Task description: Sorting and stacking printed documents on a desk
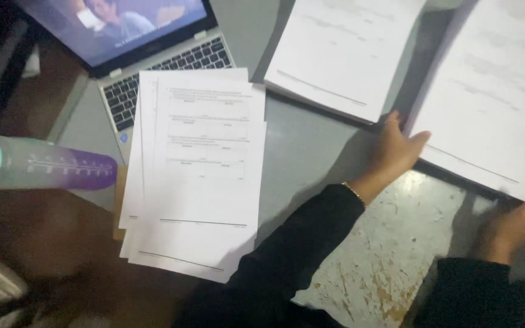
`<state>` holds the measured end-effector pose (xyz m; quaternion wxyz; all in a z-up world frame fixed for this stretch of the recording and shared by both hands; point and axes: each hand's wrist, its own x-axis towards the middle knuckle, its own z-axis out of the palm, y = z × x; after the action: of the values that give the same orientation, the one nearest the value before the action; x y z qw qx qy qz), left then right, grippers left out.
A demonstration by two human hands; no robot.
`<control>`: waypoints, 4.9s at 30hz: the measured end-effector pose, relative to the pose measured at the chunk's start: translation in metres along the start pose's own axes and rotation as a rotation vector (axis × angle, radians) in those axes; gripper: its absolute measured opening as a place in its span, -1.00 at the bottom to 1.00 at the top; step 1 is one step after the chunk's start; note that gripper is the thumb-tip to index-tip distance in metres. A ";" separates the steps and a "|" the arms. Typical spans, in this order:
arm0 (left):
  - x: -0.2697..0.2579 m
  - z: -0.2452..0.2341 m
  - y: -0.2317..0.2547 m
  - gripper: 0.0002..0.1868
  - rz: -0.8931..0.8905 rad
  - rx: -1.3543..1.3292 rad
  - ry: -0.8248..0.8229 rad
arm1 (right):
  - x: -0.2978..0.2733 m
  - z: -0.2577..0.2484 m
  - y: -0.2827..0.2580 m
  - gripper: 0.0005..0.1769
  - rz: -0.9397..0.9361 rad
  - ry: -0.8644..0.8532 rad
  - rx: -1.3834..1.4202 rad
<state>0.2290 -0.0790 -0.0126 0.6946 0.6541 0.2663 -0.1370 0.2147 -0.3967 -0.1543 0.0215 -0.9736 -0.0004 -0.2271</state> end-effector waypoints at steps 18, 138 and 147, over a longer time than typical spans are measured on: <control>-0.097 -0.027 -0.198 -0.05 0.178 -0.244 0.126 | -0.181 -0.109 -0.039 -0.18 0.592 0.081 0.759; -0.347 -0.187 -0.220 -0.25 -0.212 -0.500 0.033 | -0.344 -0.311 -0.185 -0.32 1.224 -0.554 1.522; -0.320 -0.204 -0.276 -0.24 -0.329 -0.465 -0.214 | -0.339 -0.328 -0.167 -0.29 1.151 -0.609 1.597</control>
<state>-0.2215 0.0412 -0.0678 0.8184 0.4072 0.3182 -0.2513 -0.2359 -0.2406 -0.0030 0.7666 -0.5445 0.3099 0.1406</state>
